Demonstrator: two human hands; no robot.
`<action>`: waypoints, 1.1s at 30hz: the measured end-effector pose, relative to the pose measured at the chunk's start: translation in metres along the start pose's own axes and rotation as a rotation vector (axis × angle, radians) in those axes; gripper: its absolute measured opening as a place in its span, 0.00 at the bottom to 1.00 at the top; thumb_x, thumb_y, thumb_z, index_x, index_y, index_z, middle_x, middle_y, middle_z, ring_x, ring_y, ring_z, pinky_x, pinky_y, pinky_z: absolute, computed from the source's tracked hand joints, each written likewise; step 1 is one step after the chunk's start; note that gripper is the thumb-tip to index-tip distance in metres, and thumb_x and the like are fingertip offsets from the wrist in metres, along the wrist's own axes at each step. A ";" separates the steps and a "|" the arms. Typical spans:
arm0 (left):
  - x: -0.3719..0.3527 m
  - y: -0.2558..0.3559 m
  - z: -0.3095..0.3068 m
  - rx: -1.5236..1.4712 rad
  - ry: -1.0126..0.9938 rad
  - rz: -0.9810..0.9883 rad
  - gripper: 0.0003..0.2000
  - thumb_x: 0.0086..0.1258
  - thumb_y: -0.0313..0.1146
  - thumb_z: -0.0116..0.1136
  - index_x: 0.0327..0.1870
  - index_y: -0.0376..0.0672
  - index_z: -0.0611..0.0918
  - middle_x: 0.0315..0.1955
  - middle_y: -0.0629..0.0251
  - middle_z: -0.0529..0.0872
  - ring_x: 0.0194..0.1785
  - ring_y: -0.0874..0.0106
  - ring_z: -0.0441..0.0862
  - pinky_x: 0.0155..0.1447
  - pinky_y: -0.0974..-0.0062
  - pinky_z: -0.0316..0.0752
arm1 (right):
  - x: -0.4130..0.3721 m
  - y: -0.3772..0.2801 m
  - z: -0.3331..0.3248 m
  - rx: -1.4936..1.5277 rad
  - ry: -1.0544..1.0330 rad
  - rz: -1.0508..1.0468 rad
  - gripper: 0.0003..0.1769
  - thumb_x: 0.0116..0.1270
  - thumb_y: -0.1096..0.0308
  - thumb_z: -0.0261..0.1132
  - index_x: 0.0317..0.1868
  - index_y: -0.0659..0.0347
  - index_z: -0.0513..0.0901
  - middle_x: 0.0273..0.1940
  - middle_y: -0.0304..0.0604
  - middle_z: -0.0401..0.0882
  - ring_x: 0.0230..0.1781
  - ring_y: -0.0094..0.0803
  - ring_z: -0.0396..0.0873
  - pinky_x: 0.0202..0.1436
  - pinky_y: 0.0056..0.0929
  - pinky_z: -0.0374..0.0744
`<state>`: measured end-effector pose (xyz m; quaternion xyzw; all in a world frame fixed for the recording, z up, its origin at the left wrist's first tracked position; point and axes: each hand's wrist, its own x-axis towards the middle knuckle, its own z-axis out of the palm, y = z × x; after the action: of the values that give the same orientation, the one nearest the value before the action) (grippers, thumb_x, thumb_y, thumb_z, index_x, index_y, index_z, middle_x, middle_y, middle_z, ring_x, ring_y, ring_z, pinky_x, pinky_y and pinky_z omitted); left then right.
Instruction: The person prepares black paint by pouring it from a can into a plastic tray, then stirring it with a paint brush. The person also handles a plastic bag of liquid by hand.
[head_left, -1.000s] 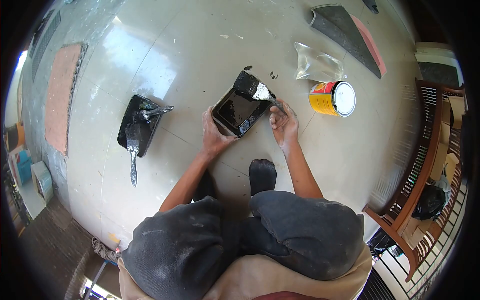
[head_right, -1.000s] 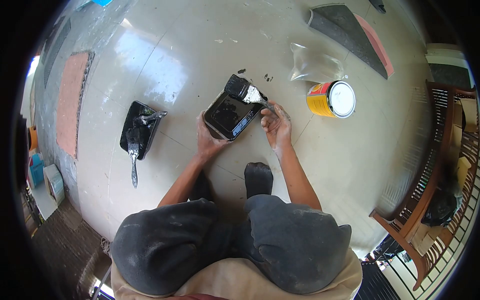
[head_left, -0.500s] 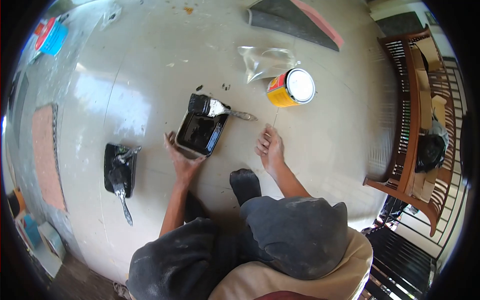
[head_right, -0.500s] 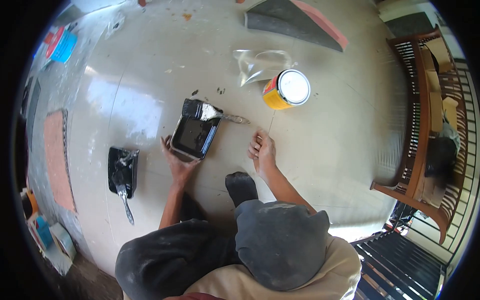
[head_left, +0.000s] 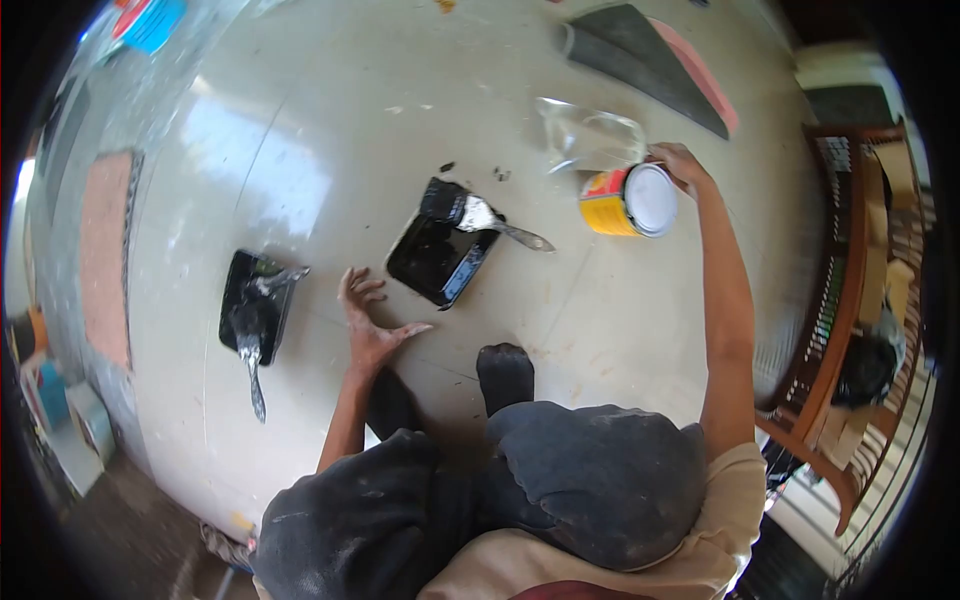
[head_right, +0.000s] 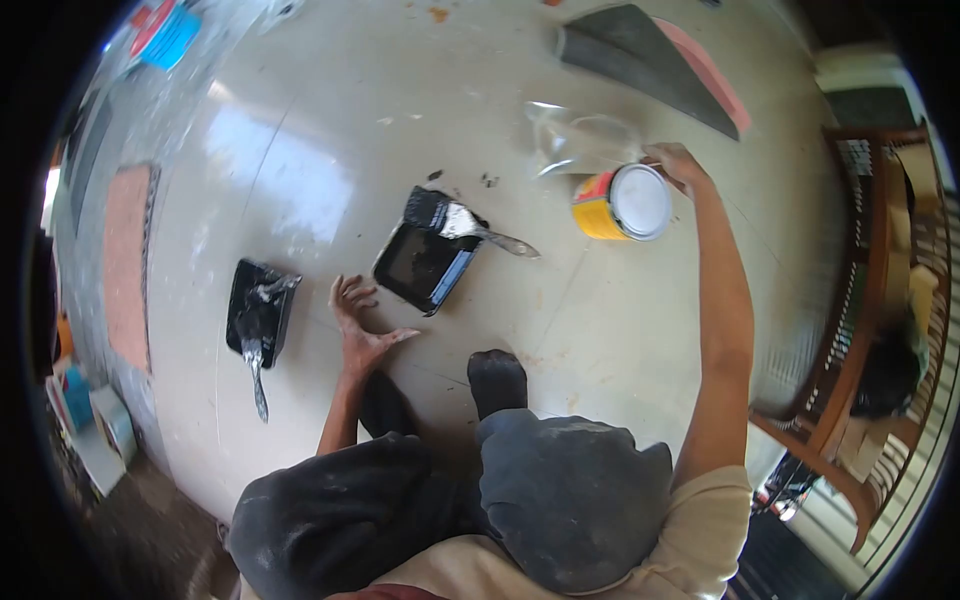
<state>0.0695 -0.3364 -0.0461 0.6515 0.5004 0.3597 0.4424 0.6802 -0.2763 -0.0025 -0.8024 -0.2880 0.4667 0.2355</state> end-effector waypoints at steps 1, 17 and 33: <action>-0.001 0.004 -0.002 0.000 0.000 -0.021 0.69 0.29 0.44 0.89 0.75 0.41 0.51 0.66 0.54 0.66 0.57 0.64 0.76 0.57 0.66 0.75 | -0.004 -0.004 0.006 0.026 -0.028 -0.030 0.18 0.75 0.65 0.58 0.57 0.71 0.79 0.46 0.48 0.83 0.42 0.32 0.83 0.49 0.29 0.83; 0.004 0.004 -0.007 0.046 -0.057 -0.004 0.62 0.32 0.47 0.88 0.72 0.41 0.59 0.62 0.56 0.68 0.56 0.64 0.76 0.57 0.66 0.75 | -0.040 -0.095 0.032 -0.286 0.208 -0.448 0.13 0.70 0.74 0.64 0.52 0.69 0.82 0.33 0.36 0.81 0.30 0.19 0.76 0.36 0.20 0.75; -0.006 0.002 -0.017 0.077 -0.061 -0.011 0.60 0.33 0.46 0.88 0.71 0.40 0.61 0.61 0.58 0.70 0.57 0.64 0.76 0.57 0.66 0.75 | -0.152 -0.162 0.148 -0.305 0.427 -0.799 0.14 0.68 0.80 0.65 0.45 0.59 0.67 0.40 0.43 0.83 0.42 0.24 0.81 0.52 0.24 0.78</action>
<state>0.0533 -0.3388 -0.0387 0.6759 0.5039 0.3176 0.4340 0.4496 -0.2467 0.1279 -0.7320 -0.5845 0.1168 0.3300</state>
